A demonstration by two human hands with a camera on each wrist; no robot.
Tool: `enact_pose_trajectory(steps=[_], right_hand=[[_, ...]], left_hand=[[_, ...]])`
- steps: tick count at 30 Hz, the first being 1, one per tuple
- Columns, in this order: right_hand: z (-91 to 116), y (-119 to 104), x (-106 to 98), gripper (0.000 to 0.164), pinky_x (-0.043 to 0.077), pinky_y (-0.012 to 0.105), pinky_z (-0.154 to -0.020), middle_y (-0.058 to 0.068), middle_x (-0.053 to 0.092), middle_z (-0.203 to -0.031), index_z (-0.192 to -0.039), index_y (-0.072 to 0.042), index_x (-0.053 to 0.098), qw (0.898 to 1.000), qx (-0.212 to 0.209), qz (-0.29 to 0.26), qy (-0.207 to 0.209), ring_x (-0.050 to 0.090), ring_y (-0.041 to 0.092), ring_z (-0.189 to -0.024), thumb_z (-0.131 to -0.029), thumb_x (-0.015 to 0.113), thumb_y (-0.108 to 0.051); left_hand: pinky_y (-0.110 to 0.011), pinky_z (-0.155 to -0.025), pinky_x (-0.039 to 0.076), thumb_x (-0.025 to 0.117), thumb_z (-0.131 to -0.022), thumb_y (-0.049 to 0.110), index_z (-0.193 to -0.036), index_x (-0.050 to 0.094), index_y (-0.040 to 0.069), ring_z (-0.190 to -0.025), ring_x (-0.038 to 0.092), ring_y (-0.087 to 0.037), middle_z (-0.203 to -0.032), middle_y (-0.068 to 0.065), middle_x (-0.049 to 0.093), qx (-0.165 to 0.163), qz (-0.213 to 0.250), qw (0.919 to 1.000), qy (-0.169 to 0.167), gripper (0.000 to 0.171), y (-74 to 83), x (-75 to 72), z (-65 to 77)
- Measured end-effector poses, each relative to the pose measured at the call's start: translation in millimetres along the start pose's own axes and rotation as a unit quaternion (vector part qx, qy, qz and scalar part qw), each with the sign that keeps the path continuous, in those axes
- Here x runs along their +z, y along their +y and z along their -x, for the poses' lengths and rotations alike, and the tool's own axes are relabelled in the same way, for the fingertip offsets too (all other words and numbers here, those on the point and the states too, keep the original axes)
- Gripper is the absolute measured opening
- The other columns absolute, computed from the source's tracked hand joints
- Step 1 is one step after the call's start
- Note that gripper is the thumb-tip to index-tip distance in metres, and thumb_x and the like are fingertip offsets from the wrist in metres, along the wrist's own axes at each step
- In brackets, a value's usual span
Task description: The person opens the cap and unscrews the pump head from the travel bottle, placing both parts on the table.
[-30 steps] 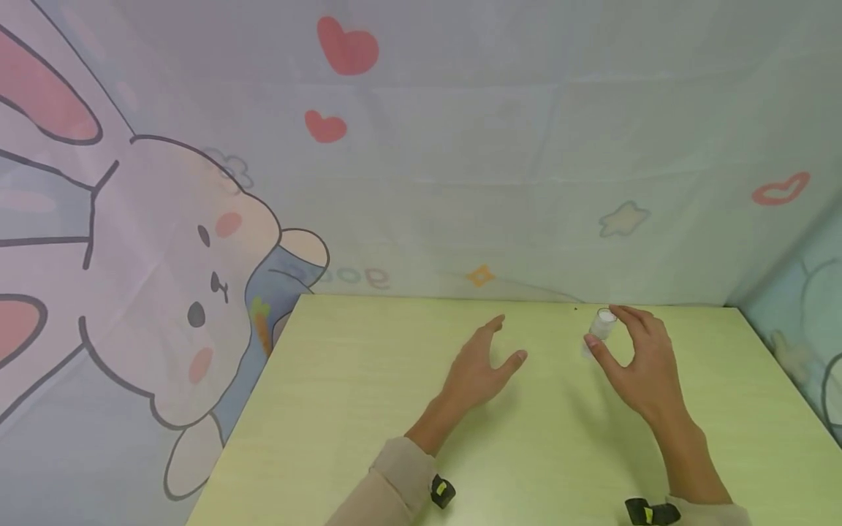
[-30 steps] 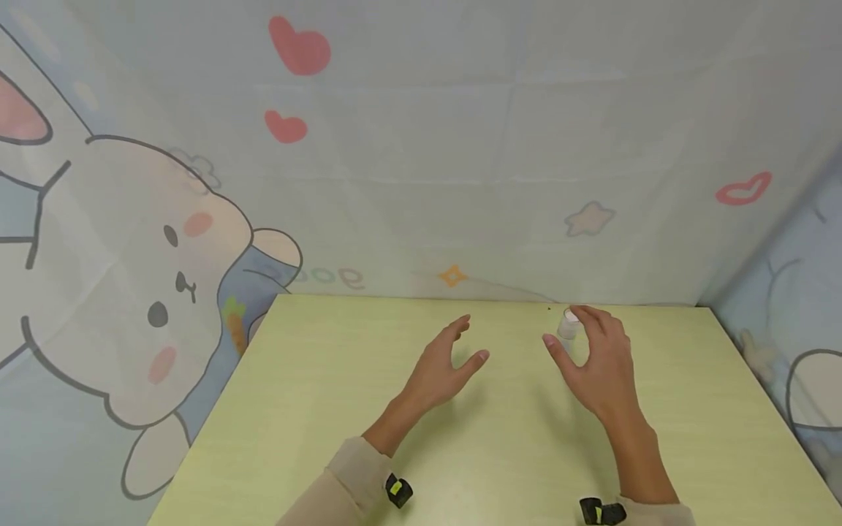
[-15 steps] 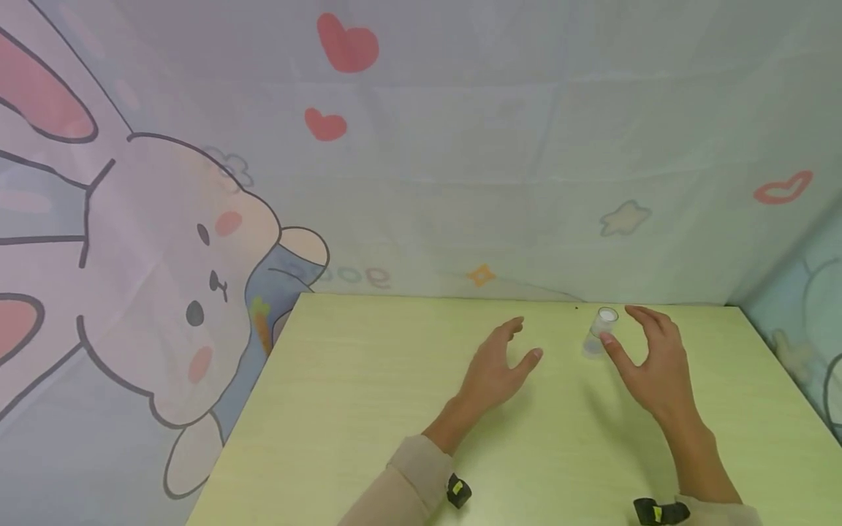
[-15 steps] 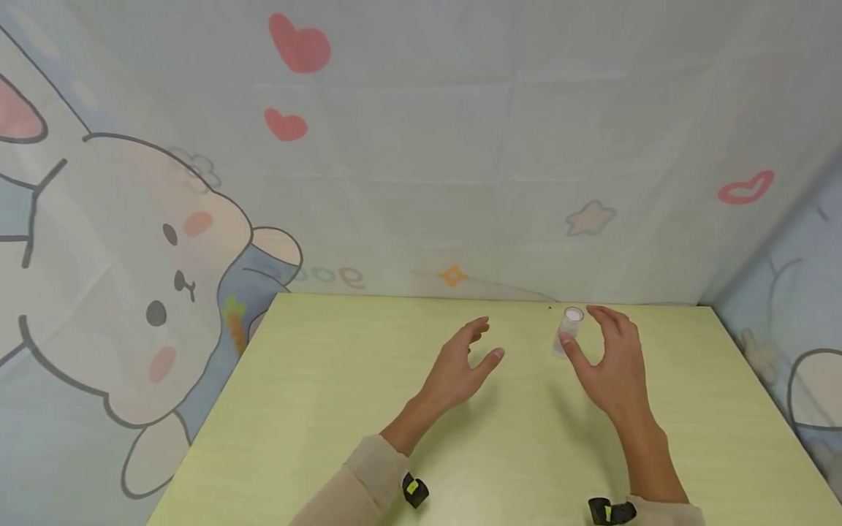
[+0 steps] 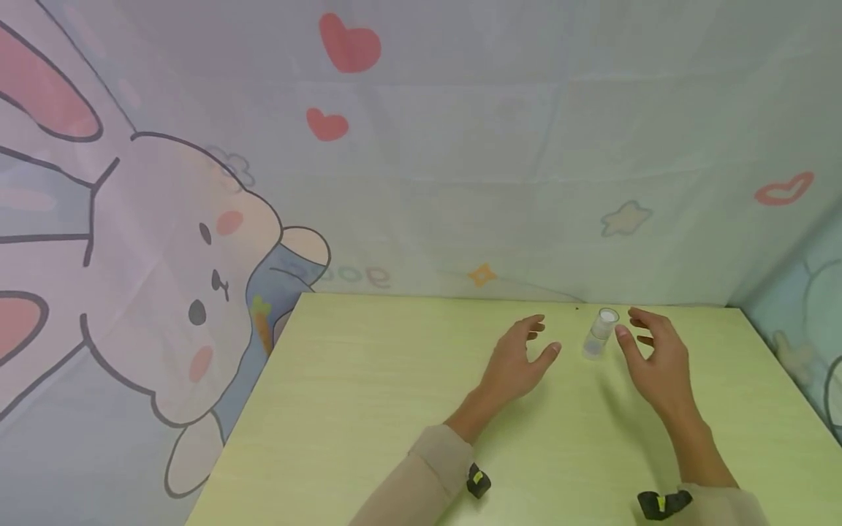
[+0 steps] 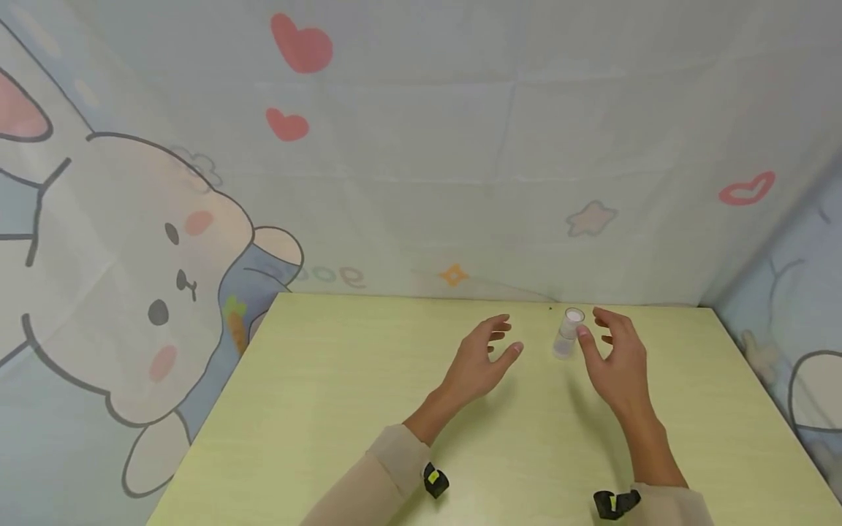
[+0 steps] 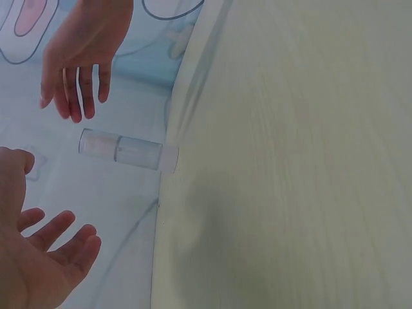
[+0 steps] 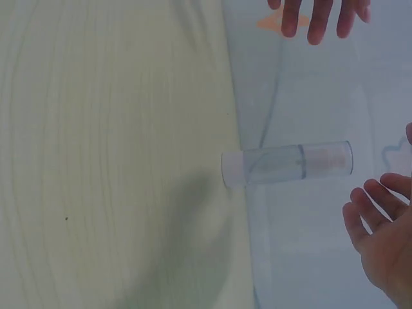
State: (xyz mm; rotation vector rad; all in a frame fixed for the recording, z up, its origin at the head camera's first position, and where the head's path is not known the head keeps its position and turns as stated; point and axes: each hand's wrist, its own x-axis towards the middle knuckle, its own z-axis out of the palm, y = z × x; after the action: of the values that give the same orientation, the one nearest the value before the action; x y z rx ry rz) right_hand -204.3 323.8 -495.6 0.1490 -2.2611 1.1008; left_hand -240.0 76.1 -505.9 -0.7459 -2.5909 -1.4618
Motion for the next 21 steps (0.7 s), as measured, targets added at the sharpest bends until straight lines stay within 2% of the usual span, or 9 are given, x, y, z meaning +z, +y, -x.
enact_pose_trajectory(steps=[4,6,8,12,14,21], right_hand=[[0,5,3,0.044,0.043,0.004,-0.089,0.024,0.062,-0.134,-0.143,0.006,0.058,1.0,0.021,-0.005,-0.007,0.056,0.006,-0.115,-0.107,0.064,-0.018],[0,8,3,0.045,0.044,0.004,-0.089,0.024,0.062,-0.135,-0.145,0.006,0.057,0.999,0.032,-0.005,-0.013,0.054,0.001,-0.114,-0.108,0.062,-0.02],[0,10,3,0.047,0.044,0.004,-0.088,0.024,0.062,-0.135,-0.146,0.007,0.055,0.999,0.046,-0.002,-0.021,0.056,0.006,-0.115,-0.11,0.059,-0.023],[0,14,4,0.05,0.042,0.005,-0.087,0.025,0.063,-0.135,-0.148,0.008,0.052,0.997,0.068,0.006,-0.043,0.062,0.034,-0.119,-0.112,0.054,-0.027],[0,16,5,0.05,0.04,0.004,-0.086,0.026,0.063,-0.135,-0.148,0.008,0.052,0.996,0.073,0.006,-0.052,0.061,0.043,-0.12,-0.113,0.052,-0.028],[2,23,8,0.05,0.039,0.0,-0.084,0.029,0.059,-0.142,-0.15,0.008,0.049,0.992,0.091,0.001,-0.081,0.059,0.047,-0.126,-0.113,0.05,-0.026]], left_hand=[[-0.025,-0.103,0.052,0.059,-0.11,0.041,-0.156,0.049,0.013,-0.13,0.063,-0.02,-0.143,-0.002,0.063,0.006,0.011,0.9999,0.001,0.055,0.8,11.1,-4.1],[-0.023,-0.102,0.052,0.059,-0.11,0.038,-0.155,0.05,0.012,-0.128,0.064,-0.022,-0.142,-0.004,0.063,0.009,0.015,0.9999,0.003,0.052,1.0,16.1,-6.3],[-0.022,-0.1,0.053,0.058,-0.111,0.035,-0.154,0.051,0.011,-0.127,0.065,-0.023,-0.141,-0.005,0.064,0.013,0.014,0.9998,0.007,0.05,1.3,20.6,-9.4],[-0.02,-0.097,0.053,0.059,-0.111,0.035,-0.152,0.053,0.012,-0.125,0.066,-0.022,-0.139,-0.005,0.064,0.013,0.011,0.9998,0.014,0.048,3.0,26.1,-15.0],[-0.019,-0.097,0.053,0.06,-0.11,0.034,-0.152,0.053,0.013,-0.125,0.065,-0.02,-0.139,-0.004,0.064,0.01,0.01,0.9997,0.018,0.047,3.3,27.4,-17.7],[-0.016,-0.096,0.052,0.062,-0.109,0.032,-0.151,0.055,0.011,-0.122,0.067,-0.018,-0.138,-0.002,0.065,0.008,-0.009,0.9997,0.022,0.047,-0.5,38.1,-26.8]])
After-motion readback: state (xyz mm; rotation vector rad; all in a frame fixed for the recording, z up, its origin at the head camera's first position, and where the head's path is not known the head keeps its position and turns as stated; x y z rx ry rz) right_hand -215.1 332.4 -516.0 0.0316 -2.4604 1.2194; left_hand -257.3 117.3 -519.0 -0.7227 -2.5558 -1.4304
